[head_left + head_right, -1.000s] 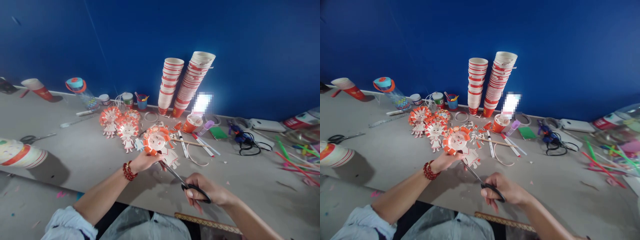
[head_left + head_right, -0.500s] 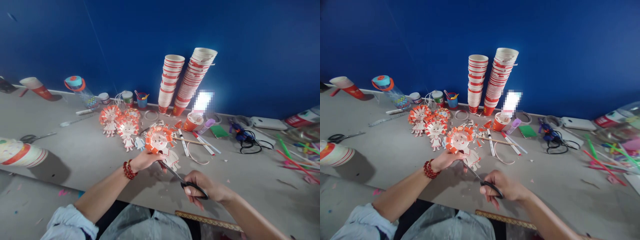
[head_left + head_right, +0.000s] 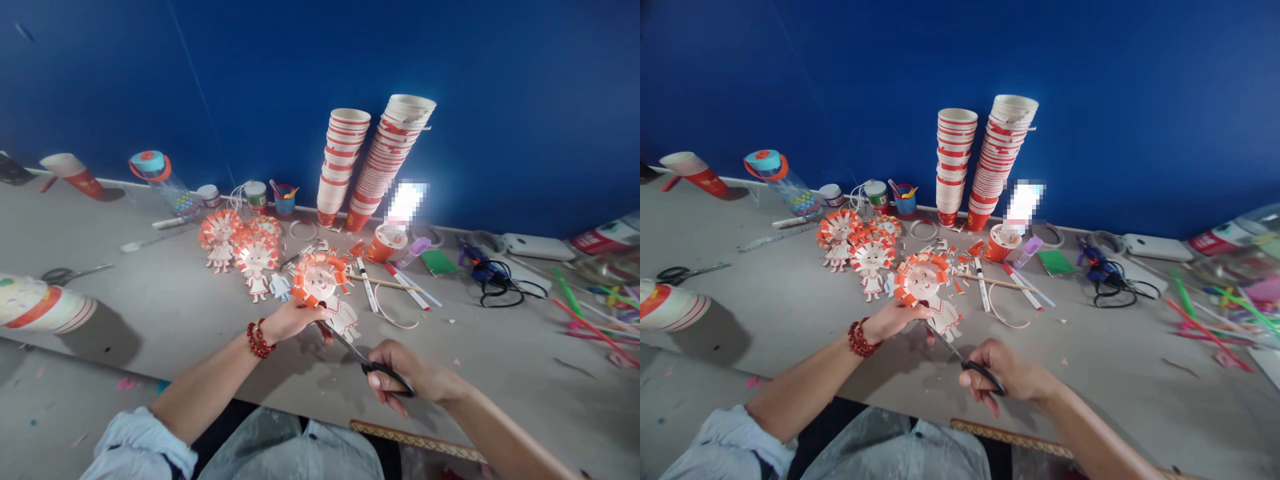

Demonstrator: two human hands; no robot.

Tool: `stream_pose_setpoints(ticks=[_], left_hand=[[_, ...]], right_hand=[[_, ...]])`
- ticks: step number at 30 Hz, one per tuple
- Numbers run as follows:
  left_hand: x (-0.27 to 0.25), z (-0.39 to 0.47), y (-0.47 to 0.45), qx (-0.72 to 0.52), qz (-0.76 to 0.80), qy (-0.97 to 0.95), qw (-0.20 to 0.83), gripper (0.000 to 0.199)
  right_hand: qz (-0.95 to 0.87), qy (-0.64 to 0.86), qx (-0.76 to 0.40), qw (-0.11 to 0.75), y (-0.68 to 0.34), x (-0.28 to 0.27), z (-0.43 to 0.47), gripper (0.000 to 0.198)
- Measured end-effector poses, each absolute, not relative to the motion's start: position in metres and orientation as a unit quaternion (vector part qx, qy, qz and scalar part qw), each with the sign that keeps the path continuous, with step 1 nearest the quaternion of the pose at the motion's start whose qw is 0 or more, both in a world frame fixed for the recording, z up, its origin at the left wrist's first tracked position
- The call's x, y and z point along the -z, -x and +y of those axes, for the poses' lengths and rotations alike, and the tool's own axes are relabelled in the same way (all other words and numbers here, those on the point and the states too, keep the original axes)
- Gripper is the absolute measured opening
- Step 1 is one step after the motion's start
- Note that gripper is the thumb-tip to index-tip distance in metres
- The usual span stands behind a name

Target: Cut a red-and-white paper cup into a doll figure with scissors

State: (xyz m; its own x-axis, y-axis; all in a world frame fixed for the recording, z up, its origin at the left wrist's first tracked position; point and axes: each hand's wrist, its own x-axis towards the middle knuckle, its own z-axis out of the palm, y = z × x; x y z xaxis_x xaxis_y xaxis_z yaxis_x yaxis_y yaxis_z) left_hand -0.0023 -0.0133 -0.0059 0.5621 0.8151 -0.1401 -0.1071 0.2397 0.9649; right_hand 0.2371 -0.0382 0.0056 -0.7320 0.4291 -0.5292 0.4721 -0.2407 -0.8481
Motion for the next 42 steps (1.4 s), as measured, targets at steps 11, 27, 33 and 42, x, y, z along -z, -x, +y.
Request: stream_pose_setpoints(ticks=[11, 27, 33, 42], left_hand=[[0.008, -0.014, 0.002, -0.32, 0.336, -0.531, 0.709, 0.023], [0.007, -0.014, 0.001, -0.326, 0.374, -0.542, 0.679, 0.022], [0.011, -0.012, 0.0, -0.35, 0.347, -0.557, 0.668, 0.023], [0.005, -0.011, -0.001, -0.394, 0.352, -0.561, 0.637, 0.029]], right_hand=[[0.628, -0.375, 0.682, 0.015, -0.238, -0.005, -0.039, 0.049], [0.659, -0.413, 0.629, 0.009, -0.239, -0.005, -0.037, 0.042], [0.702, -0.452, 0.549, 0.044, -0.241, -0.009, -0.037, 0.039], [0.644, -0.436, 0.628, -0.035, -0.25, -0.009, -0.047, 0.036]])
